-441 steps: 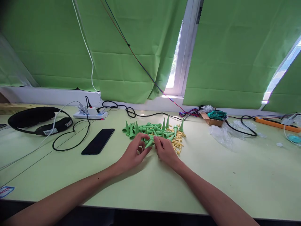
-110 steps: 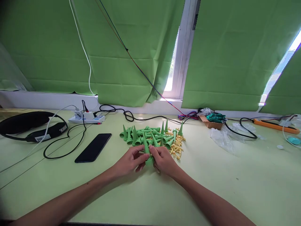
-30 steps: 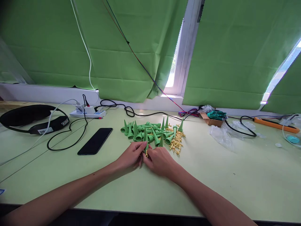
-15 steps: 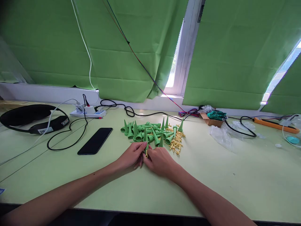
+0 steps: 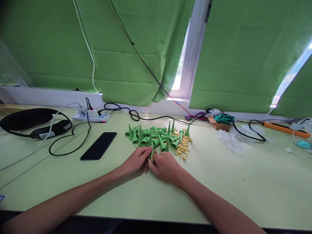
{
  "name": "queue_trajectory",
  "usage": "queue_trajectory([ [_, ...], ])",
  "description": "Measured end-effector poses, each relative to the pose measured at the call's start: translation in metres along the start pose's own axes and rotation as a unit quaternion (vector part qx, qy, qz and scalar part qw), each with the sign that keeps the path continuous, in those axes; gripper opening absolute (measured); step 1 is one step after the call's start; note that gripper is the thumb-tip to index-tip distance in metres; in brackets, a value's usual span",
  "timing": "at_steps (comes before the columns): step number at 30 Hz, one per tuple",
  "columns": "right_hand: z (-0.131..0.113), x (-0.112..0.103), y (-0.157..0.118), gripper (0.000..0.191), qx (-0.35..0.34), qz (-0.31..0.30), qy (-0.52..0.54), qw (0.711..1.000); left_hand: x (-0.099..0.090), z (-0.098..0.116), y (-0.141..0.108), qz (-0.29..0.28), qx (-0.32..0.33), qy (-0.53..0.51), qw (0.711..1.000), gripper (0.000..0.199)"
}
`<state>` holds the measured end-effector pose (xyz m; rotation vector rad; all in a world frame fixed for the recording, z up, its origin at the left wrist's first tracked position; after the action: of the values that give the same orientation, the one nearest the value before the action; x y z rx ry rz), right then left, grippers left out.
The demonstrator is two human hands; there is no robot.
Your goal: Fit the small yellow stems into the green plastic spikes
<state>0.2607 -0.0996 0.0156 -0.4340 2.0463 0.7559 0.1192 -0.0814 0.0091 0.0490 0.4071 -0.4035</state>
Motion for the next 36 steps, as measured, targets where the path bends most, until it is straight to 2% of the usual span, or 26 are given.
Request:
queue_trajectory([
  [8,0.000,-0.004,0.002,0.041,0.022,0.021,0.019,0.999,-0.002,-0.003,0.002,0.006,0.017,0.004,1.000,0.045],
  [17,-0.001,-0.009,0.003,0.040,0.026,0.030,0.045,0.998,-0.001,-0.004,0.003,0.014,0.019,-0.008,1.000,0.042],
  [24,0.000,-0.013,0.001,0.044,-0.011,0.049,0.070,0.996,-0.002,-0.001,0.002,0.029,0.025,0.005,0.999,0.040],
  [27,0.004,-0.020,0.001,0.047,-0.050,0.107,0.115,0.986,-0.007,0.003,0.002,0.069,0.058,0.037,0.995,0.039],
  [30,0.011,-0.032,0.001,0.045,-0.079,0.210,0.146,0.964,-0.011,0.008,0.000,0.106,0.081,0.077,0.988,0.037],
  [33,0.022,-0.044,0.001,0.042,-0.071,0.309,0.143,0.937,-0.010,0.014,-0.004,0.104,0.087,0.117,0.984,0.031],
  [36,0.032,-0.054,0.003,0.039,-0.044,0.357,0.138,0.923,-0.009,0.019,-0.008,0.100,0.100,0.172,0.975,0.026],
])
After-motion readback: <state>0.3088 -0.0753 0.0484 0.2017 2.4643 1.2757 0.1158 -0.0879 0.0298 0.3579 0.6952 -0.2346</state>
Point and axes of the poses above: each hand's wrist, its own y-axis towards the middle knuckle, its own x-axis out of the palm, z = x × y, the point moved 2 cm from there along y, towards the middle knuckle, and after that the axes turned 15 degrees about y, right-handed, at the moved point
